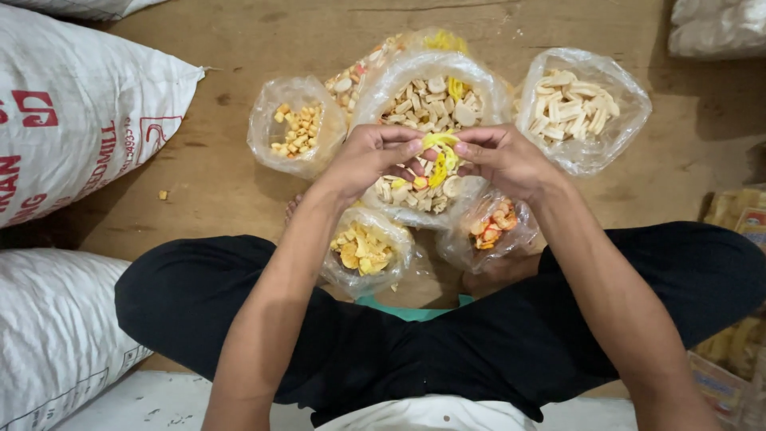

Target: The person sits on the floor and sorts mixed snack pieces by hand into several clear plastic bags. They pick up pieces from a central bag and place them into surrounding bags based on type or color.

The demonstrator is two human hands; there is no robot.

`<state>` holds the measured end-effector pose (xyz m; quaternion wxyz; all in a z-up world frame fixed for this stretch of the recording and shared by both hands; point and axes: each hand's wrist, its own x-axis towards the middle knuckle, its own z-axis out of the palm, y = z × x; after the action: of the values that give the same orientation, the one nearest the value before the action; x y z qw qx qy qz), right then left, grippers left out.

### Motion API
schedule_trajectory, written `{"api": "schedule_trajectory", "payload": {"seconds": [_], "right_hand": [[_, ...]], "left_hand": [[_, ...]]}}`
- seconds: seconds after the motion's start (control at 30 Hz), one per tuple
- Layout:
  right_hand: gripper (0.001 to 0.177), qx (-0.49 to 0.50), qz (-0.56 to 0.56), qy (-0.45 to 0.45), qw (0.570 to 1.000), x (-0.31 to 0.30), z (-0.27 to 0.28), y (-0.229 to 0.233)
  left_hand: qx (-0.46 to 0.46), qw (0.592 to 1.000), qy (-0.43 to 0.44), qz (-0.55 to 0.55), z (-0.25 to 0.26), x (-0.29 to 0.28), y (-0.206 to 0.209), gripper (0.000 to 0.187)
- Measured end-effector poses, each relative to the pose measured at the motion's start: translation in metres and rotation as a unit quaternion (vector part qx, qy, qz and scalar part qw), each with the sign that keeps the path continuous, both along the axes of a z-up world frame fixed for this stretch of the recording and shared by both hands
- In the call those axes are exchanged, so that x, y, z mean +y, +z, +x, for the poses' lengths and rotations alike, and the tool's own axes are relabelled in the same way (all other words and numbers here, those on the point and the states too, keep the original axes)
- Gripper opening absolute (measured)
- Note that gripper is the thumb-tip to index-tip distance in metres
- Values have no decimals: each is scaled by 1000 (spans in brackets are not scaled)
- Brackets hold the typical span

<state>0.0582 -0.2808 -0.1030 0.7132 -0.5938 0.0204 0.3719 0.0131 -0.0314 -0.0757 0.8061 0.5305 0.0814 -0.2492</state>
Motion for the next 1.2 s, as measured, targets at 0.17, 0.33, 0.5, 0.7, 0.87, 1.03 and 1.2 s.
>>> {"api": "schedule_trajectory", "payload": {"seconds": [0.17,0.33,0.5,0.7,0.87,1.03,1.2], "right_hand": [[24,54,48,-35,997,2,-6,-16],[25,118,82,-65,987,5,-7,-30],[40,172,108,-37,979,10,-15,-35],[34,95,-74,56,991,20,-20,-20],[30,-190,-342,252,885,20,-7,-74],[43,-348,-483,336,730,10,-9,-122],[40,-497,-556,345,570,-7,-15,-201]], "left_hand": [[38,996,56,-63,-4,-7,-12,36],[3,994,76,-73,-8,-15,-5,48],[-61,996,64,-12,-8,-24,-22,48],[-108,903,-113,401,5,2,-17,42],[-92,719,-261,637,-1,3,-71,60],[-73,683,-335,645,-14,-10,-132,50],[-77,626,-339,698,-20,-28,-124,37]]}}
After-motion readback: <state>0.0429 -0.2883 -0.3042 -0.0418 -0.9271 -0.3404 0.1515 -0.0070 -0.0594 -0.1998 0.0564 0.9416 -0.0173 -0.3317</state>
